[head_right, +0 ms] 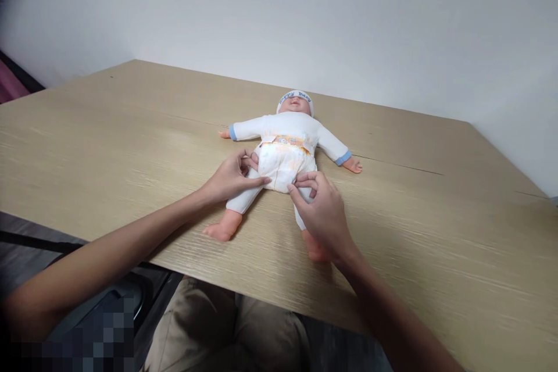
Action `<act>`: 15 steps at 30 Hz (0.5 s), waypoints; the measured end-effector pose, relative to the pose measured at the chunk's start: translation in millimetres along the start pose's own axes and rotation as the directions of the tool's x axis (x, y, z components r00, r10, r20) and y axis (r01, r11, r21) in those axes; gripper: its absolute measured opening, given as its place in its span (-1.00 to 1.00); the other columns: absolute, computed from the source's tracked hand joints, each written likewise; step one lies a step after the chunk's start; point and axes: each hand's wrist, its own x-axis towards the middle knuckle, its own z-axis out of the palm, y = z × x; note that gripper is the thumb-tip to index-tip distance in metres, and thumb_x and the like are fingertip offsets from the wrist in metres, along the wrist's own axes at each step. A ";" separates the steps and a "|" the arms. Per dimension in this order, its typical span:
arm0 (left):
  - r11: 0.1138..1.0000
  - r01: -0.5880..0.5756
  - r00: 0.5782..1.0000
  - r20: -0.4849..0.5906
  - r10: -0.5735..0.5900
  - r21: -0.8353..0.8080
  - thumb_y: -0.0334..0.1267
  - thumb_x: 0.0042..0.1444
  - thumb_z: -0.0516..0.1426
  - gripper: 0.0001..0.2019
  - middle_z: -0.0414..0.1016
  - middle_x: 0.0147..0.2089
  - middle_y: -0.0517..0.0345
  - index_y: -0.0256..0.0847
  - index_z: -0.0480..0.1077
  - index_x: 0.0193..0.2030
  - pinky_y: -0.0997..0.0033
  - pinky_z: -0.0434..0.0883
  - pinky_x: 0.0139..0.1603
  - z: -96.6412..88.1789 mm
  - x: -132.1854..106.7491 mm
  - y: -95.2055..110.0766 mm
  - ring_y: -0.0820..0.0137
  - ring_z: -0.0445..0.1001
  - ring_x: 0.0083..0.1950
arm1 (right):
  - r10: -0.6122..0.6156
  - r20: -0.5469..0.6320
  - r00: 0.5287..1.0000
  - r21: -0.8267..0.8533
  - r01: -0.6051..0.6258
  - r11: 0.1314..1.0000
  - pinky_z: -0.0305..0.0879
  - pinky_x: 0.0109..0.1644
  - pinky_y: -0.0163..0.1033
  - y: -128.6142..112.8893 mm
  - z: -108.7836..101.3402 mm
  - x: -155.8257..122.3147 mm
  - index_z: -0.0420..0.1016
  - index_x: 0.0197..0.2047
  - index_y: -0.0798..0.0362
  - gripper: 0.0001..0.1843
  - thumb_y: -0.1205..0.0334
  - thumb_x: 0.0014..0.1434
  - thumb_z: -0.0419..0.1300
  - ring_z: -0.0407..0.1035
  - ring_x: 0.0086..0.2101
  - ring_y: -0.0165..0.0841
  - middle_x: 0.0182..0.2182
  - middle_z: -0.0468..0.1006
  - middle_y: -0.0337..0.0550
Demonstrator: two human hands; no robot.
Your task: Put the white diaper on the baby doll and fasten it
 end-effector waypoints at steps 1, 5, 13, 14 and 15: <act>1.000 -0.001 1.000 0.005 0.001 0.023 -0.01 0.10 0.53 -0.48 0.63 -0.10 0.08 -0.11 0.38 -0.02 0.18 0.45 -0.16 -0.4 -0.4 1.0 0.26 0.57 -0.14 | -0.009 0.015 1.000 -0.011 0.010 1.000 0.42 0.02 0.02 0.7 -0.9 0.1 0.59 -0.07 -0.05 -0.71 -0.09 0.35 0.34 0.57 -0.14 -0.09 -0.06 0.78 0.00; 0.999 -0.001 1.000 0.029 0.000 0.047 0.01 0.11 0.53 -0.52 0.67 -0.08 0.08 -0.13 0.46 -0.03 0.20 0.45 -0.17 -2.0 -2.5 6.2 0.27 0.56 -0.18 | -0.025 0.070 0.997 -0.056 0.029 0.998 0.44 0.03 0.05 5.2 -2.4 0.7 0.65 -0.06 -0.08 -0.73 -0.07 0.34 0.34 0.55 -0.12 -0.08 -0.04 0.79 -0.04; 0.992 -0.007 0.998 0.060 -0.001 0.127 0.06 0.17 0.49 -0.63 0.64 -0.20 0.16 -0.13 0.58 -0.12 0.22 0.36 -0.25 -3.6 -6.2 11.0 0.32 0.46 -0.28 | 0.042 0.065 0.997 0.034 -0.045 0.998 0.44 0.02 0.02 3.1 -0.7 -0.1 0.63 -0.02 -0.07 -0.70 -0.08 0.33 0.36 0.62 -0.06 -0.07 -0.03 0.80 -0.05; 0.990 -0.011 0.997 0.080 0.000 0.144 0.07 0.20 0.47 -0.66 0.62 -0.24 0.18 -0.13 0.60 -0.16 0.23 0.33 -0.26 -4.0 -6.0 11.6 0.33 0.43 -0.29 | 0.038 0.067 0.997 0.016 -0.039 0.999 0.43 0.02 0.03 2.4 -1.0 0.1 0.65 -0.03 -0.08 -0.70 -0.08 0.33 0.35 0.61 -0.09 -0.08 -0.04 0.80 -0.05; 0.988 -0.019 0.995 0.097 0.004 0.152 0.07 0.22 0.44 -0.69 0.61 -0.26 0.19 -0.12 0.60 -0.19 0.23 0.32 -0.26 -4.3 -5.8 12.2 0.33 0.42 -0.30 | 0.030 0.069 0.997 -0.009 -0.029 1.000 0.42 0.02 0.04 1.9 -1.4 0.5 0.67 -0.03 -0.08 -0.71 -0.08 0.34 0.34 0.59 -0.12 -0.08 -0.04 0.81 -0.06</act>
